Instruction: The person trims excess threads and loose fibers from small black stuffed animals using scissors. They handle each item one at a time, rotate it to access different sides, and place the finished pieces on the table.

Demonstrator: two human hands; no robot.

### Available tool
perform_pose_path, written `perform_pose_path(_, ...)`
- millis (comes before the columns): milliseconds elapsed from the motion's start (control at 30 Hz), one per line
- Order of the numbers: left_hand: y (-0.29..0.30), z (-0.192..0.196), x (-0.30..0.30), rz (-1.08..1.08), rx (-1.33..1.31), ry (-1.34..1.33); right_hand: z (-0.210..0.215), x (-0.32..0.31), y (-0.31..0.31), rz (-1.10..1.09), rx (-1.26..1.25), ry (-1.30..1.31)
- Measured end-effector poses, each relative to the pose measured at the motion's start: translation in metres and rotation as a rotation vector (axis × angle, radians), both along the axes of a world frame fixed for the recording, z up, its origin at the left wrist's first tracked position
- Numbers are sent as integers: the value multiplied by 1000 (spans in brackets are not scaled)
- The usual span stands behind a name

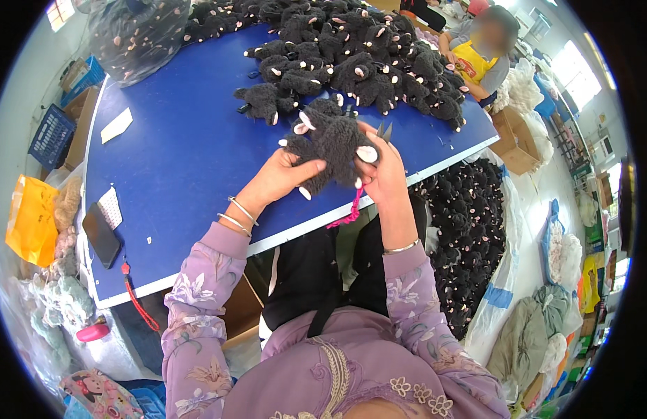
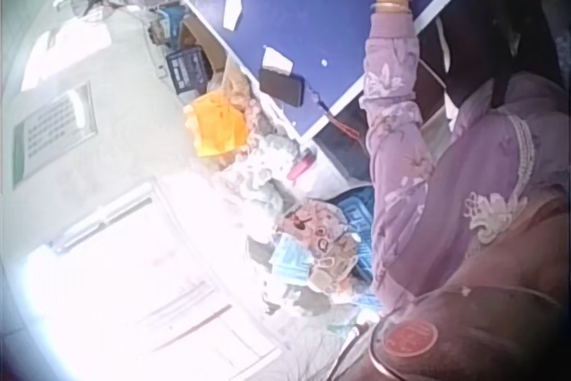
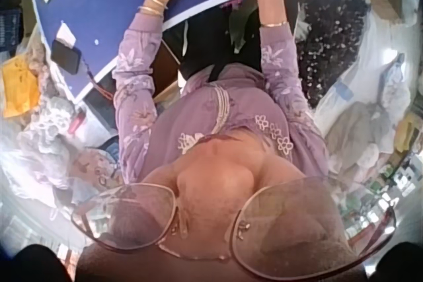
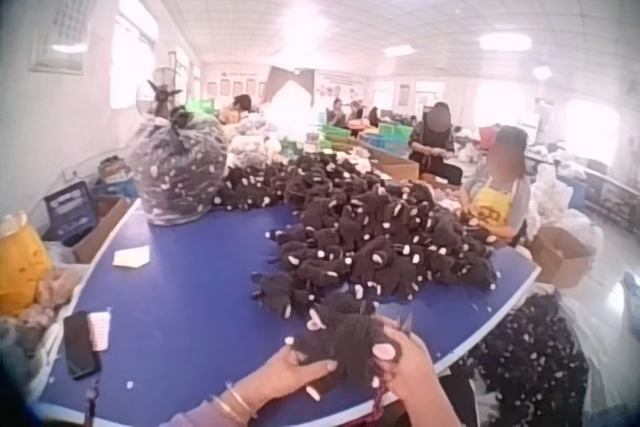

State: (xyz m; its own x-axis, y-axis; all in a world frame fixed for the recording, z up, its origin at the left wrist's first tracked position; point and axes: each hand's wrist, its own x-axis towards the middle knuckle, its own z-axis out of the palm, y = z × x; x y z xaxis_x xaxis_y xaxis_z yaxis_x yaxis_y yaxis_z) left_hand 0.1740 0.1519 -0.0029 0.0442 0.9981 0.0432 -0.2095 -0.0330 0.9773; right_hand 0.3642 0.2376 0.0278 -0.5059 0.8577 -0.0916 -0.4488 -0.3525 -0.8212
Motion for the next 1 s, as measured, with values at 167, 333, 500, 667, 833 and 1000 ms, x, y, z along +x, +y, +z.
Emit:
perform_pose_path(167, 6, 0, 0, 148, -29, -19, -2, 0, -7, -37, 123, -64)
perform_pose_path(333, 5, 0, 3, 124, -12, 25, -14, -7, 5, -206, 231, -316)
perform_pose_path(500, 9, -7, -2, 211, -49, -68, -3, -8, -6, -198, 128, -161)
perform_pose_path(667, 10, -8, 4, 208, 6, -129, -17, -16, -17, -126, 251, -259)
perform_pose_path(833, 9, -5, 2, 166, -21, -103, -7, -19, -16, -250, 129, -143)
perform_pose_path(1000, 11, -8, 0, 194, -55, 1, -11, -16, -34, -48, 255, -359)
